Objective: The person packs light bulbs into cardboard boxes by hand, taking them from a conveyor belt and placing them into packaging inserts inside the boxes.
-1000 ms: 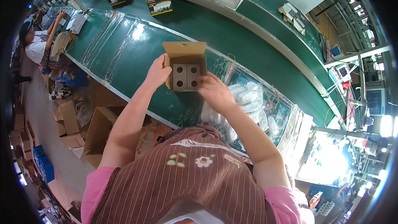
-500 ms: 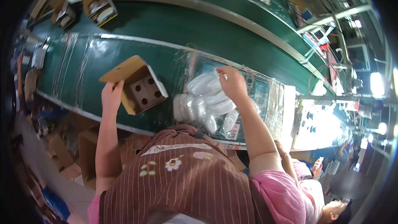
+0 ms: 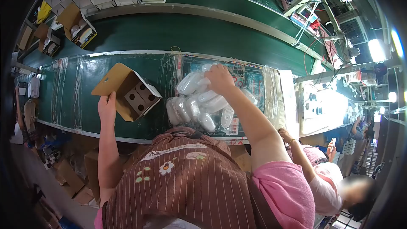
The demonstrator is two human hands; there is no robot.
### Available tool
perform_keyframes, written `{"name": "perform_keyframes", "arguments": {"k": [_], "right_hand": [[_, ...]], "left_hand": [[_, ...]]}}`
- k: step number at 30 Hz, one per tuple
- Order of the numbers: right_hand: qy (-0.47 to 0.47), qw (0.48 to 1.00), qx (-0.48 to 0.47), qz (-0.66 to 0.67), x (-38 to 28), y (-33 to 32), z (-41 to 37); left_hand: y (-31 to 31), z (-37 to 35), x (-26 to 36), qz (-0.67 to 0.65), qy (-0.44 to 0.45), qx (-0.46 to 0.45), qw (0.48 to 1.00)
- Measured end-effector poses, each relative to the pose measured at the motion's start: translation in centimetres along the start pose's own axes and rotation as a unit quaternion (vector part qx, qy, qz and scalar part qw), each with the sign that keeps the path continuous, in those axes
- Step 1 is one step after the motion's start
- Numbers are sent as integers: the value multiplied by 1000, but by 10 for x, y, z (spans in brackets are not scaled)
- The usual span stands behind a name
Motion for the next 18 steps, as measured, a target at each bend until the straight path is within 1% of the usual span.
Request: {"name": "perform_keyframes", "arguments": {"k": [1,3,4,5,7,9,10,11,12,13,15,17,18], "right_hand": [[0,1000,-20,-24,2,1,0],[-10,997,61,37,2,-24,-10],[-17,992,102,68,-1,-41,-15],[-36,980,154,117,-7,-62,-22],[-74,939,253,219,-28,-117,-45],[-101,890,326,303,-57,-156,-64],[-117,859,358,347,-72,-169,-72],[-138,845,356,373,-90,-172,-74],[-161,830,353,402,-110,-173,-75],[-185,813,345,431,-129,-171,-76],[-265,834,262,407,-178,-161,-71],[-260,888,197,324,-203,-167,-70],[-248,907,170,294,-211,-175,-71]], "left_hand": [[0,0,0,-12,7,-2,1000],[0,-1,-2,-39,17,-5,999],[-10,-12,21,46,84,41,995],[-28,-28,42,40,128,100,986],[-68,-77,106,32,213,217,952],[-59,-103,128,-67,292,110,948],[-28,-103,133,-217,194,-53,955],[10,-114,144,-356,86,-210,907],[41,-121,139,-441,-51,-277,852],[71,-133,134,-516,-184,-332,768],[101,-136,136,-608,-210,-346,683],[111,-122,111,-644,-168,-273,695],[105,-118,105,-652,-145,-226,709]]}}
Point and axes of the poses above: each hand's wrist, its own z-axis towards the middle knuckle, its own y-axis out of the palm, x = y × z, the point moved 10 cm from there along z, towards the middle knuckle, and after that the axes turned 2 degrees about -z, right-handed, at the moved point
